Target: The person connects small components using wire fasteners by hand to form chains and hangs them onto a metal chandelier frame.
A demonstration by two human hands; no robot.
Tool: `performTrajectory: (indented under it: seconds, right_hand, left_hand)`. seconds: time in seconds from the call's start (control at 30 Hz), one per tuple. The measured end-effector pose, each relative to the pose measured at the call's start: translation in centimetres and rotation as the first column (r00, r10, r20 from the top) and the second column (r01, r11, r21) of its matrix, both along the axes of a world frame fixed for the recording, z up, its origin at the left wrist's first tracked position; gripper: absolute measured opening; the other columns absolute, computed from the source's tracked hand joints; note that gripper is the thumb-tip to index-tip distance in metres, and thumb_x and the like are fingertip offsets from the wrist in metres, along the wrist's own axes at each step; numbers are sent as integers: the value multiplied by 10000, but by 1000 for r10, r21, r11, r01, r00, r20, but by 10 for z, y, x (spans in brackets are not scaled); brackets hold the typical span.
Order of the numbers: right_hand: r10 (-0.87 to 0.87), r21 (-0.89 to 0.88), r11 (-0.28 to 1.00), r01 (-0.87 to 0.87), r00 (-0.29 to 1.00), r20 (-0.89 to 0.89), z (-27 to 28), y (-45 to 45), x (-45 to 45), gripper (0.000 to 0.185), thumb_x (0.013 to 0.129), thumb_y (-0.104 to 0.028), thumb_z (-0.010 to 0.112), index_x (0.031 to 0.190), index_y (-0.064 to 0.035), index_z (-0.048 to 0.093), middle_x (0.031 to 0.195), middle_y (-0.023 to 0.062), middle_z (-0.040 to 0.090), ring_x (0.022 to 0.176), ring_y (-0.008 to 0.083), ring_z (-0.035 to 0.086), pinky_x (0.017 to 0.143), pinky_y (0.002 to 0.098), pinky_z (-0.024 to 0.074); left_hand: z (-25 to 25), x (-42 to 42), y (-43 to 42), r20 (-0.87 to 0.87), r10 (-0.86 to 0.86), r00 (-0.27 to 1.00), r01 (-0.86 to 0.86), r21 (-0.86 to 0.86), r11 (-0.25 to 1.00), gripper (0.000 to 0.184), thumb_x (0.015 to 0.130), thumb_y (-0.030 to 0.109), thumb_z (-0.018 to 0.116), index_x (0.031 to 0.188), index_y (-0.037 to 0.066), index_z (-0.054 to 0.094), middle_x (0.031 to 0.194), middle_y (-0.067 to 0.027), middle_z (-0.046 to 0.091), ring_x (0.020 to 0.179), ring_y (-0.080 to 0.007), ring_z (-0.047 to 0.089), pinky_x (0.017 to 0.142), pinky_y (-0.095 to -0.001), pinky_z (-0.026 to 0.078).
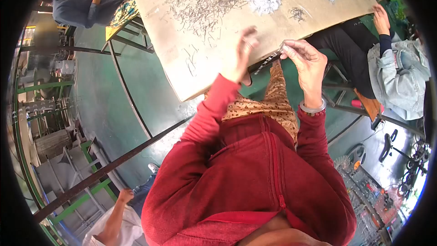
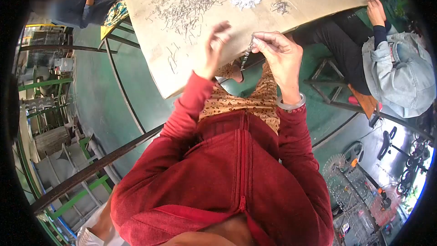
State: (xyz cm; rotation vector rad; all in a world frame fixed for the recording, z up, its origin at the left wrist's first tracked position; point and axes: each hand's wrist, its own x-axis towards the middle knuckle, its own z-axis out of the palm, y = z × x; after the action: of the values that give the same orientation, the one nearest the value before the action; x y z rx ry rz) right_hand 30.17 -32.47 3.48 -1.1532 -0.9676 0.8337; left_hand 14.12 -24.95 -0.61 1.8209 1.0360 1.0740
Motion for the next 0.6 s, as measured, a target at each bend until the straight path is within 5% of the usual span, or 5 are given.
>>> performTrajectory:
  seconds: [0.1, 0.23, 0.33, 0.53, 0.6]
  right_hand:
    - [47, -20, 999, -46, 999, 22, 0, -2, 4, 137, 789, 46, 643, 922, 74, 657, 821, 87, 649, 703, 118, 616, 659, 220, 503]
    - [78, -49, 996, -78, 997, 10, 2, -4, 5, 136, 795, 44, 632, 925, 75, 658, 825, 87, 650, 703, 116, 612, 660, 217, 495]
    - [88, -52, 995, -87, 996, 8, 0, -8, 6, 158, 799, 41, 627, 951, 75, 650, 835, 94, 652, 712, 118, 612, 674, 216, 496]
    - [58, -59, 996, -59, 998, -27, -5, -13, 0, 188, 801, 31, 630, 985, 69, 635, 866, 97, 653, 728, 116, 613, 690, 219, 502]
    - [47, -66, 997, -49, 998, -32, -7, -14, -1, 182, 802, 30, 630, 980, 66, 636, 877, 97, 652, 736, 116, 615, 694, 221, 505]
  left_hand:
    - [-47, -28, 78, -417, 195, 888, 35, 482, 875, 171, 835, 182, 597, 948, 97, 693, 937, -68, 663, 776, -209, 570, 781, -320, 462]
    - [-60, -39, 107, -651, 53, 758, 261, 376, 889, 97, 805, 139, 596, 824, 65, 654, 803, -125, 603, 868, -306, 561, 874, -372, 422]
    - [-64, -37, 100, -784, 137, 605, 257, 356, 899, 159, 821, 74, 503, 955, 30, 577, 925, -173, 597, 957, -313, 553, 966, -416, 375]
    - [-29, -16, 35, -260, 6, 966, 99, 390, 915, 114, 862, 92, 518, 953, 29, 544, 837, -130, 577, 753, -262, 569, 696, -356, 452]
    - [0, -2, 6, -68, -68, 995, 76, 138, 988, 99, 879, 95, 523, 944, 24, 544, 828, -104, 576, 743, -202, 577, 670, -317, 466]
